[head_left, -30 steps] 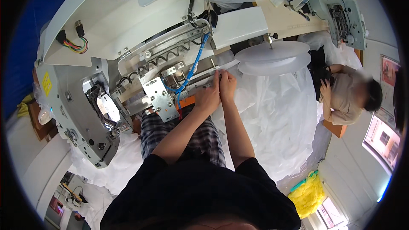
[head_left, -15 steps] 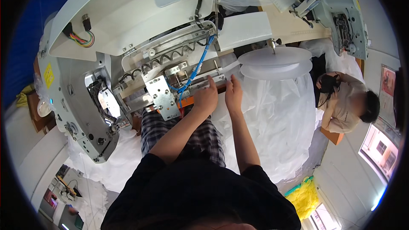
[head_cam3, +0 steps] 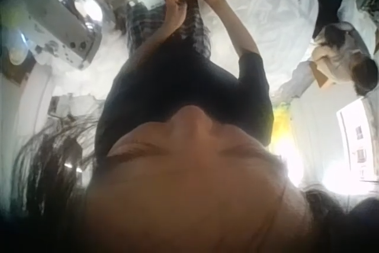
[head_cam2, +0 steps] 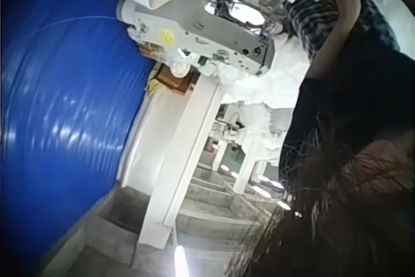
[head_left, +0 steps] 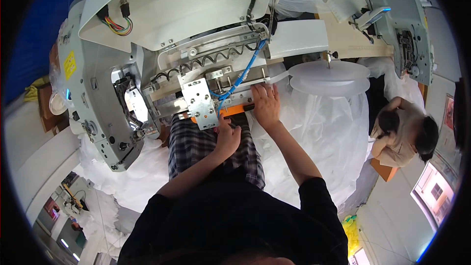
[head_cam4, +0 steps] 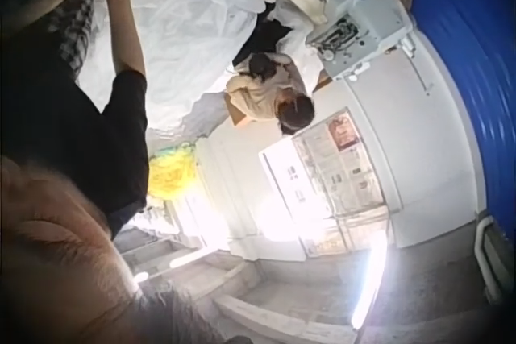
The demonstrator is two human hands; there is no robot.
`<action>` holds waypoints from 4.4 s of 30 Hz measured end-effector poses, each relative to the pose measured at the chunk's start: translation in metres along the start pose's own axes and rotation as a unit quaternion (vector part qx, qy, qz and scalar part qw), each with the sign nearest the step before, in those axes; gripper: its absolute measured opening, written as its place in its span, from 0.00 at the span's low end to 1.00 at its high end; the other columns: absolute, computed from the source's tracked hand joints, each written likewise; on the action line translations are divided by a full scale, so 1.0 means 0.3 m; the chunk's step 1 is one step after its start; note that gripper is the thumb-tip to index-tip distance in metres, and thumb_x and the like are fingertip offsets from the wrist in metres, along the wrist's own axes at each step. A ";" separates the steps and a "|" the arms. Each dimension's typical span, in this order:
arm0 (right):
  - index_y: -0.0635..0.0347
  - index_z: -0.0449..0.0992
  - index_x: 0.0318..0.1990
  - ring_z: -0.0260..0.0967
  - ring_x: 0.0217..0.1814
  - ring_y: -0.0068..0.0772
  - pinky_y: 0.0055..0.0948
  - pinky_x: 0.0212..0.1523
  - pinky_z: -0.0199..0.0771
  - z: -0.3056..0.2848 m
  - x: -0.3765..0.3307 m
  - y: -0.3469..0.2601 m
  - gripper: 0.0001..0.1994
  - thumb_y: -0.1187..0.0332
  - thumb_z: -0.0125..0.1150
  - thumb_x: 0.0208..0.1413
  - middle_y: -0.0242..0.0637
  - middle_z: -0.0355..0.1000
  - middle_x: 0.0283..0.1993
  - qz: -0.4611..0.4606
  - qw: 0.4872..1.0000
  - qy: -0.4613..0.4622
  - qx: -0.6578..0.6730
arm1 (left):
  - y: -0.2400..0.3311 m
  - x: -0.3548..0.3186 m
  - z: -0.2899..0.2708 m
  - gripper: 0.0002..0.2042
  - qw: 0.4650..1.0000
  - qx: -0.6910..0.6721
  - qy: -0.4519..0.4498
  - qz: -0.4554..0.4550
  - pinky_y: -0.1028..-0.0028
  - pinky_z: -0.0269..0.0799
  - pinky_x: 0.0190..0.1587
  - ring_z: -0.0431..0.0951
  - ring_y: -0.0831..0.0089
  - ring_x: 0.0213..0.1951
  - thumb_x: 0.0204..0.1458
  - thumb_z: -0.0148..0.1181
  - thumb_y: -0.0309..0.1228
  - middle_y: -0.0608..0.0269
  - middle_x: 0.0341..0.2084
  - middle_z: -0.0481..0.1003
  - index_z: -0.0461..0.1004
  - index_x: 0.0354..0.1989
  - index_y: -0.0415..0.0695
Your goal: The user is operating an industrial sewing machine to join pieces of white fabric together on a factory floor.
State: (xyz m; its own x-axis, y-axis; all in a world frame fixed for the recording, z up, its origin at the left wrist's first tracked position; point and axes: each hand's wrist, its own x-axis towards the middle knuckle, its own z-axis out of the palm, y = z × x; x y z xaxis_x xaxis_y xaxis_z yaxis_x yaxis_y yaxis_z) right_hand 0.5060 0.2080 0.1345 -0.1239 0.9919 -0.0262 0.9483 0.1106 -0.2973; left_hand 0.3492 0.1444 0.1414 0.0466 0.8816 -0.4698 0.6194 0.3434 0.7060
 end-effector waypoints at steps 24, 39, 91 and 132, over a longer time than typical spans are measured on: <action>0.65 0.66 0.45 0.62 0.51 0.53 0.48 0.62 0.53 0.130 -0.008 -0.109 0.21 0.74 0.56 0.39 0.48 0.65 0.45 -0.124 0.986 -0.021 0.112 | -0.110 0.128 0.141 0.15 0.990 -0.139 0.019 -0.014 0.63 0.65 0.48 0.72 0.59 0.44 0.46 0.49 0.26 0.52 0.41 0.71 0.68 0.45 0.40; 0.66 0.66 0.51 0.60 0.54 0.60 0.48 0.55 0.59 0.160 -0.030 -0.081 0.24 0.79 0.52 0.40 0.53 0.65 0.51 -0.121 0.987 -0.006 0.108 | -0.080 0.093 -0.007 0.17 0.932 -0.332 0.087 0.114 0.65 0.68 0.48 0.72 0.59 0.48 0.48 0.50 0.27 0.55 0.45 0.72 0.69 0.49 0.44; 0.55 0.49 0.65 0.51 0.64 0.56 0.46 0.54 0.65 1.079 -0.516 -0.780 0.41 0.46 0.60 0.49 0.60 0.48 0.63 0.110 0.976 -0.185 -0.038 | -2.211 -1.019 0.038 0.20 0.662 -0.519 0.053 -0.538 0.56 0.73 0.34 0.75 0.62 0.34 0.47 0.58 0.45 0.57 0.31 0.74 0.72 0.43 0.43; 0.69 0.62 0.53 0.64 0.53 0.42 0.36 0.54 0.62 1.136 -0.394 -2.362 0.29 0.72 0.66 0.41 0.48 0.65 0.51 -0.290 0.868 -0.114 0.388 | -2.032 -0.720 -1.177 0.17 0.840 0.094 0.494 0.203 0.58 0.67 0.43 0.72 0.52 0.42 0.38 0.55 0.26 0.50 0.36 0.72 0.68 0.40 0.37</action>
State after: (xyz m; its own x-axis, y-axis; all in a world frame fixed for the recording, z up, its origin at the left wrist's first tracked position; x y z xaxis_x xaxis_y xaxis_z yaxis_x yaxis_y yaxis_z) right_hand -0.2509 -0.0088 0.0230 -0.6528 0.7359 0.1795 0.2374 0.4238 -0.8741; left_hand -0.3151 -0.1411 -0.0004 -0.3305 0.7847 0.5244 0.8272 -0.0267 0.5613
